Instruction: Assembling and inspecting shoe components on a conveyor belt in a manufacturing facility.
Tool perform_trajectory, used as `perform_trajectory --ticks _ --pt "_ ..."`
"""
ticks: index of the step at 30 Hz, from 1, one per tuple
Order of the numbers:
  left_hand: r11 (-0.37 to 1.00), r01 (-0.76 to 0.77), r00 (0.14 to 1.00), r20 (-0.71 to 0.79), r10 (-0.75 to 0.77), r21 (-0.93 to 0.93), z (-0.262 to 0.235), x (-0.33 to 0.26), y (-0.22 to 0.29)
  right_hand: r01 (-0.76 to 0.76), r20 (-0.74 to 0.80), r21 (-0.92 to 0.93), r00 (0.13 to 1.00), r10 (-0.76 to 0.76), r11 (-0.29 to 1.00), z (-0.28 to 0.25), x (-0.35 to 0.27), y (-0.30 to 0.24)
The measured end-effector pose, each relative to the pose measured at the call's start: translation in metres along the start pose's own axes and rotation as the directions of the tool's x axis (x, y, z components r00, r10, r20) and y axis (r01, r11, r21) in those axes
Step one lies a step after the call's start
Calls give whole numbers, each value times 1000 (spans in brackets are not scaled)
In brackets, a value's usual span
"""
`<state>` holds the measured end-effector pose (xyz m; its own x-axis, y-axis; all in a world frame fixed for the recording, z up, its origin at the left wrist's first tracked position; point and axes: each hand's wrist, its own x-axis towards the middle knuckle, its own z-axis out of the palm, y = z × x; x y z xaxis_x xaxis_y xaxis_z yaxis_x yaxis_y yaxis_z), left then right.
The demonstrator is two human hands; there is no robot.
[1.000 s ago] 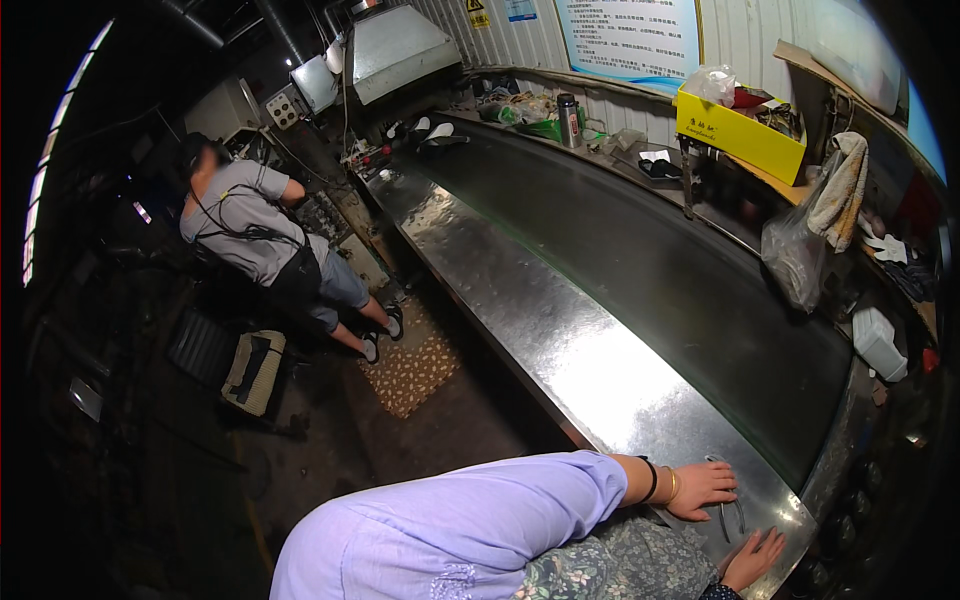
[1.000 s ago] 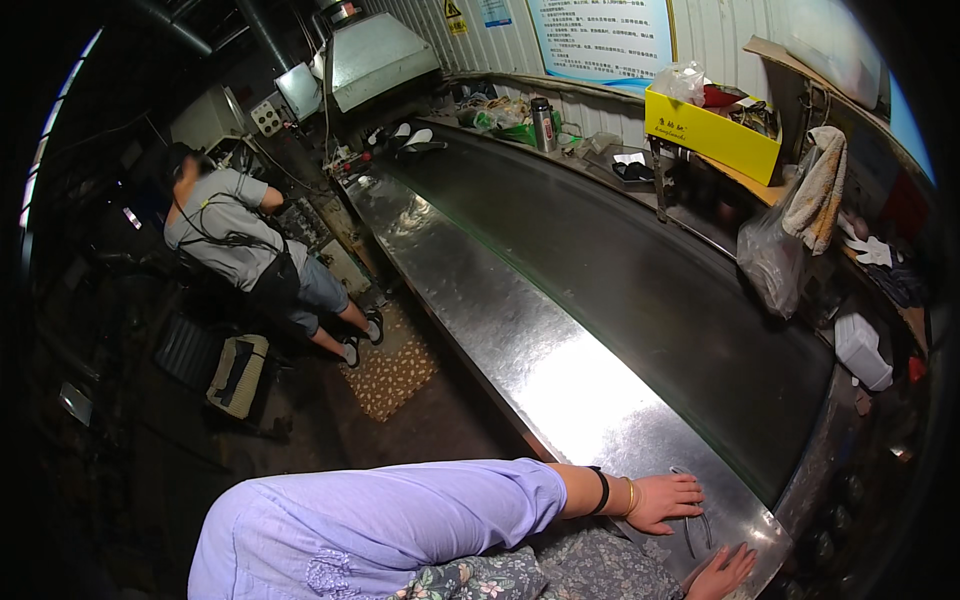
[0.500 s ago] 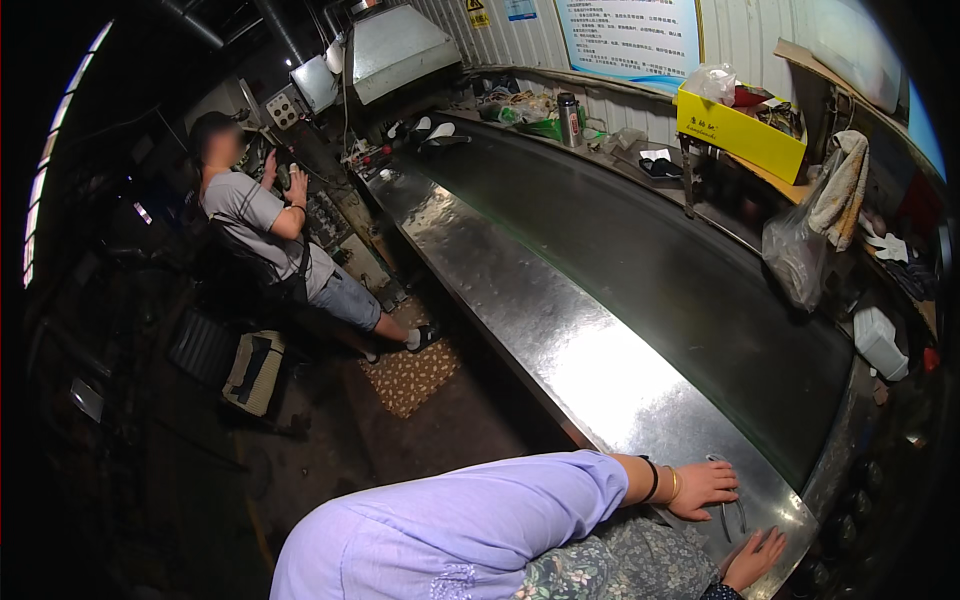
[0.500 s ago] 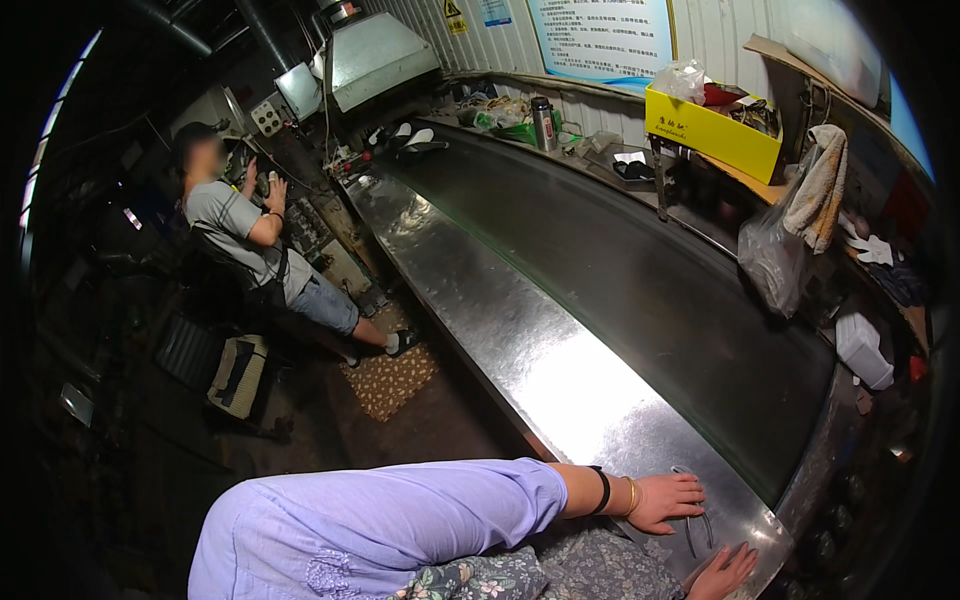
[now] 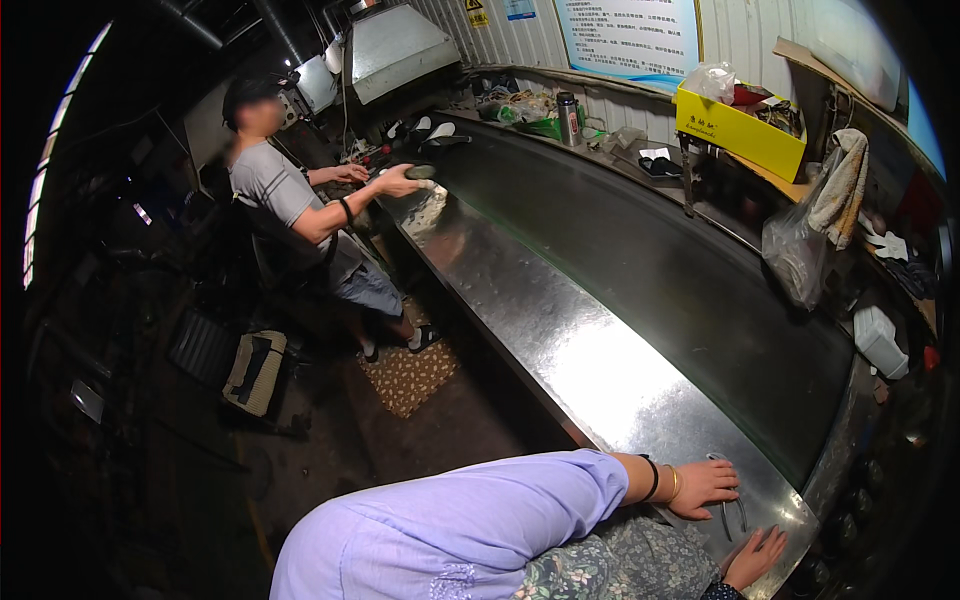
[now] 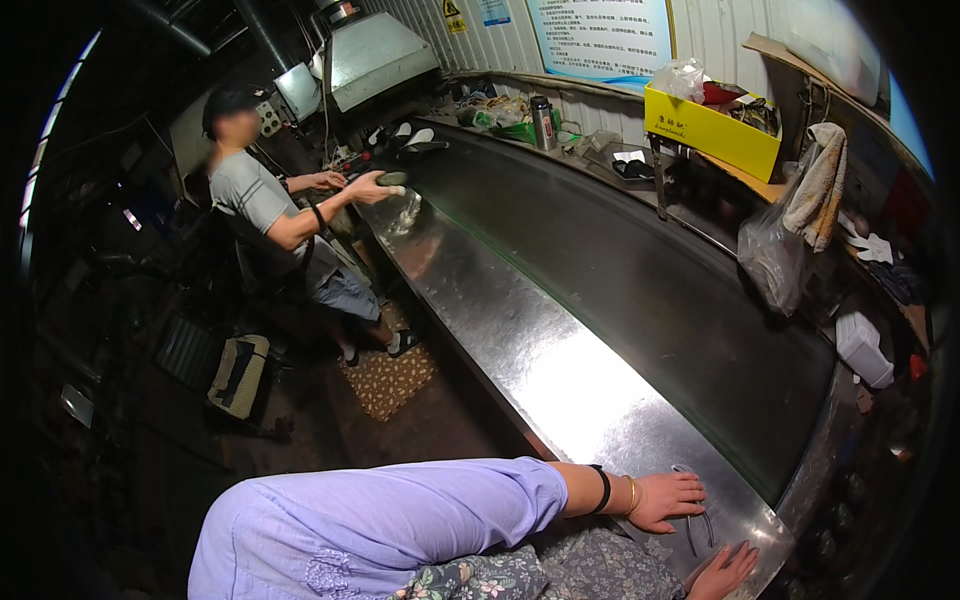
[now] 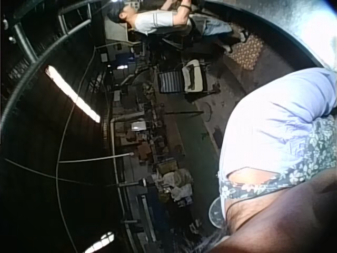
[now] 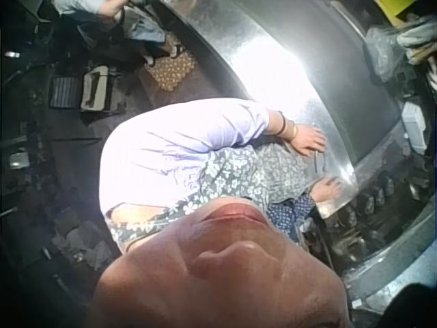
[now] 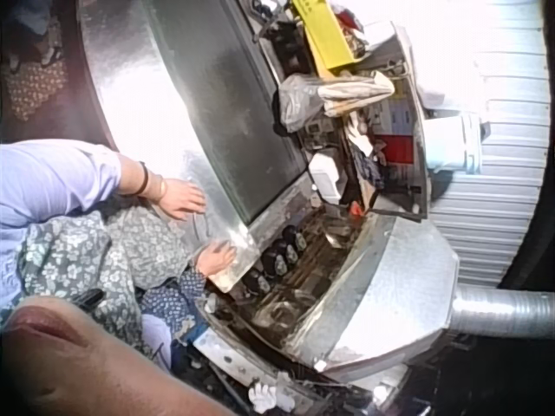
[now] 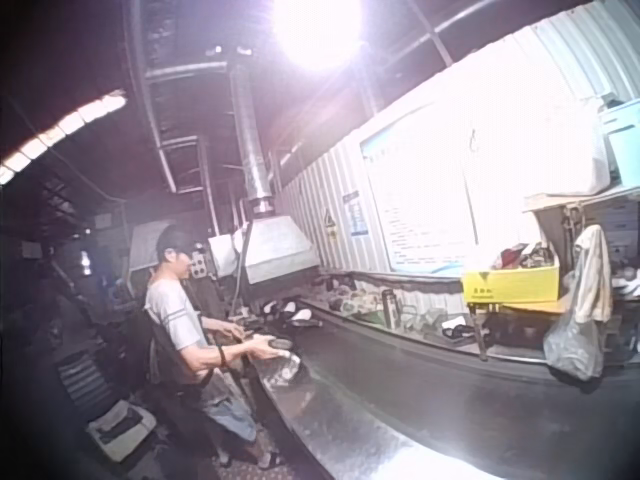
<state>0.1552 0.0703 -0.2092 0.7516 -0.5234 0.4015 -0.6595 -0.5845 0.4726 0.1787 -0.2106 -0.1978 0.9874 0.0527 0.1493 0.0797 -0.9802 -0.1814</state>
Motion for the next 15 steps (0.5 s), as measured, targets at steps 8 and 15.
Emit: perform_trajectory --ticks 8,15 --pt "1000 -19 1000 -7 19 -11 3 -1 0 35 -59 25 998 -34 999 12 1 13" --pt "1000 1 1000 -23 -1 -30 -10 -1 -1 98 -88 64 992 -92 993 19 8 13"
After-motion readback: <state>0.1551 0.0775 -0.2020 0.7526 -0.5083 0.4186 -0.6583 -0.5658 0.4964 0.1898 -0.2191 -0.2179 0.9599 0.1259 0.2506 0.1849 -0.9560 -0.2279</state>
